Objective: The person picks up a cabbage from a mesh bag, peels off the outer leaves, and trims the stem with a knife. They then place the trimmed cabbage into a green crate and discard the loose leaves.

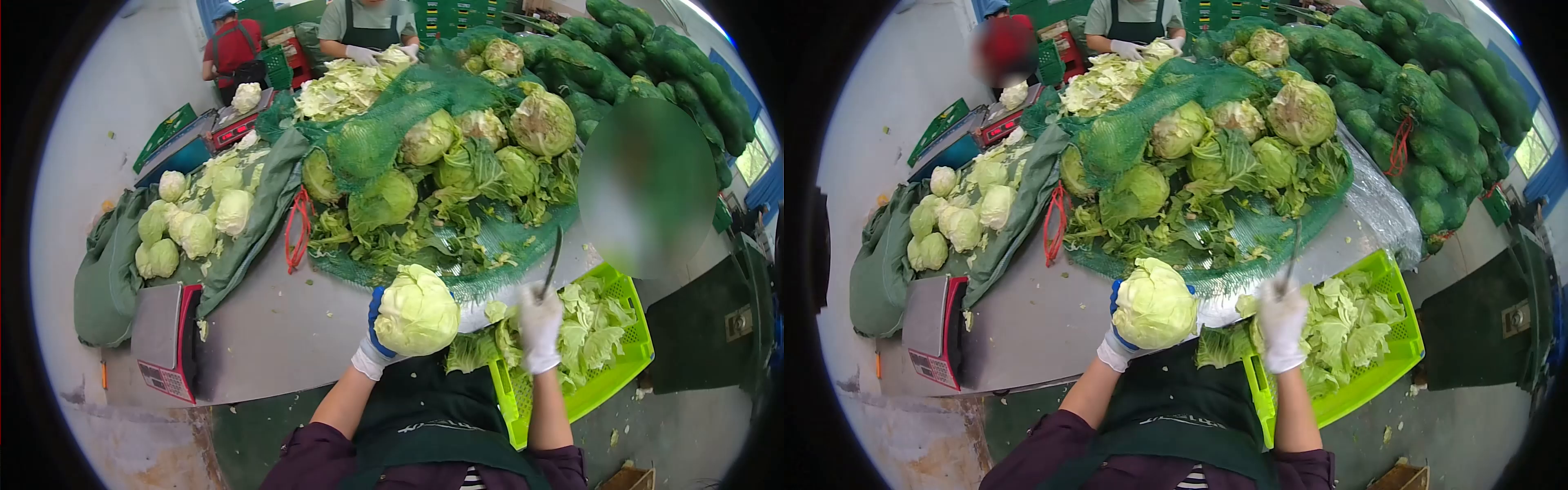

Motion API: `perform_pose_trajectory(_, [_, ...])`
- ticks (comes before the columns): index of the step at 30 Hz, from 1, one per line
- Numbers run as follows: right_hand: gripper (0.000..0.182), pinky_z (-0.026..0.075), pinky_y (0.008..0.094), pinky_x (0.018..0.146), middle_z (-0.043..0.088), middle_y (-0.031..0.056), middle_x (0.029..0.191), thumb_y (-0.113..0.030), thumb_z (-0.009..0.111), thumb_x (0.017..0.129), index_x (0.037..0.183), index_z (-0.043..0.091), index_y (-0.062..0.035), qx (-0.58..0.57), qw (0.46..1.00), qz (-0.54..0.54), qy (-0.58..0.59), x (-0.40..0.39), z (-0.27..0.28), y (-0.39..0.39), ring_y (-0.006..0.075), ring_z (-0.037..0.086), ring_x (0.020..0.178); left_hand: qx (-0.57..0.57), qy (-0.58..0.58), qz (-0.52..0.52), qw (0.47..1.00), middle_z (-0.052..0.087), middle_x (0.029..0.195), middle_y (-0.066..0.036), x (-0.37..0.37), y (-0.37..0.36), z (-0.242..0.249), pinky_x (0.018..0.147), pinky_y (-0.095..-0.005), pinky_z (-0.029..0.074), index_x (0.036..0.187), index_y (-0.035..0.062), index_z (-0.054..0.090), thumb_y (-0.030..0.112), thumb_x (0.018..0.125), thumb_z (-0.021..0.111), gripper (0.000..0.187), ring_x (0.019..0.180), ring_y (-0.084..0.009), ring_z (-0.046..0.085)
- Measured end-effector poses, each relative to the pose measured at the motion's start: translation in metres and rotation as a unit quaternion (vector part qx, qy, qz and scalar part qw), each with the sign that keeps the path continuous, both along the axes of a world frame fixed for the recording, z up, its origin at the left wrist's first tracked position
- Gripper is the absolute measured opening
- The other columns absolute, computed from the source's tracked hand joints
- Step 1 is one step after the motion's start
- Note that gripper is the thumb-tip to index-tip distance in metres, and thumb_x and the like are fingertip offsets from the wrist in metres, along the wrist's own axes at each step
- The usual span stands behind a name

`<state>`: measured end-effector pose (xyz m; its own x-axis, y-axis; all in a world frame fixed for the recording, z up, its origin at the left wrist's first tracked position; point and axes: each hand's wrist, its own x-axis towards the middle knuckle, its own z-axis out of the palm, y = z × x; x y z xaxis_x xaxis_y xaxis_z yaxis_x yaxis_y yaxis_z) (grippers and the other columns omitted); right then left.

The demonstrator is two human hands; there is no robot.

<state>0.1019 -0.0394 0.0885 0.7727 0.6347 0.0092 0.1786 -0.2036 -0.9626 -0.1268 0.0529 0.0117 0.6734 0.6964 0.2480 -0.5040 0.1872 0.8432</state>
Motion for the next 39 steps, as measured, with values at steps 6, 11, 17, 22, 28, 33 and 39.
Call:
perform_pose_trajectory(6, [0.063,0.049,0.0414,0.073,0.067,0.0207,0.086,-0.031,0.073,0.078,0.131,0.049,-0.0065,0.089,0.934,0.209,-0.275,0.043,-0.02,-0.016,0.0274,0.065,0.076,-0.289,-0.011,-0.175,0.941,0.048,0.136,-0.013,0.037,-0.004,0.002,0.105,-0.0415,0.036,0.139,0.0065,0.039,0.04,0.091,0.052,0.059,0.124,-0.0264,0.047])
perform_pose_trajectory(11, [0.038,0.048,0.0409,0.069,0.064,0.0237,0.081,-0.029,0.07,0.079,0.108,0.062,-0.0052,-0.169,0.946,0.264,-0.09,0.015,0.021,-0.017,0.0333,0.065,0.076,-0.323,0.007,-0.256,0.911,0.047,0.135,-0.015,0.068,-0.024,-0.002,0.105,-0.0395,0.038,0.139,0.0028,0.036,0.036,0.092,0.052,0.059,0.125,-0.0257,0.046])
perform_pose_trajectory(17, [0.014,0.039,0.0275,0.046,0.054,0.0025,0.056,-0.015,0.06,0.083,0.075,0.063,-0.004,0.028,0.995,-0.087,0.04,0.039,0.034,-0.053,0.0108,0.051,0.049,-0.507,-0.181,-0.338,0.772,0.041,0.141,-0.016,0.082,-0.043,-0.028,0.109,-0.0518,0.028,0.141,0.0088,0.035,0.055,0.089,0.047,0.072,0.129,-0.034,0.04])
perform_pose_trajectory(22, [0.034,0.047,0.0254,0.067,0.063,0.0109,0.091,-0.021,0.067,0.085,0.11,0.06,0.0004,0.048,0.967,-0.204,-0.143,0.126,-0.038,-0.086,0.0137,0.059,0.074,-0.464,-0.157,-0.281,0.826,0.035,0.145,-0.016,0.073,-0.04,-0.018,0.109,-0.0533,0.027,0.143,0.0123,0.033,0.061,0.085,0.048,0.077,0.132,-0.0349,0.035])
perform_pose_trajectory(28, [0.085,0.048,0.0325,0.06,0.06,0.0127,0.071,-0.05,0.07,0.075,0.141,0.037,-0.0071,-0.087,0.97,0.161,-0.158,0.002,-0.014,-0.068,0.0221,0.058,0.061,-0.399,-0.094,-0.203,0.889,0.04,0.141,-0.017,0.067,-0.031,-0.017,0.109,-0.0498,0.03,0.141,0.0064,0.033,0.054,0.089,0.049,0.072,0.129,-0.0337,0.041])
perform_pose_trajectory(33, [0.057,0.049,0.0364,0.06,0.06,0.0112,0.066,-0.04,0.07,0.079,0.117,0.055,-0.0003,-0.043,0.949,0.197,-0.241,-0.011,-0.042,-0.042,0.0254,0.058,0.057,-0.418,-0.117,-0.232,0.87,0.041,0.14,-0.018,0.052,-0.024,-0.025,0.108,-0.0488,0.031,0.141,0.0051,0.033,0.05,0.091,0.049,0.07,0.128,-0.0327,0.041])
perform_pose_trajectory(39, [0.032,0.04,0.0308,0.045,0.054,0.0018,0.062,-0.026,0.07,0.081,0.091,0.055,0.0004,0.045,0.99,-0.135,0.007,0.09,-0.086,-0.055,0.0132,0.047,0.048,0.272,0.191,0.001,0.943,0.041,0.142,-0.011,0.037,-0.04,-0.011,0.11,-0.0488,0.026,0.14,0.015,0.039,0.057,0.081,0.059,0.075,0.13,-0.0298,0.038])
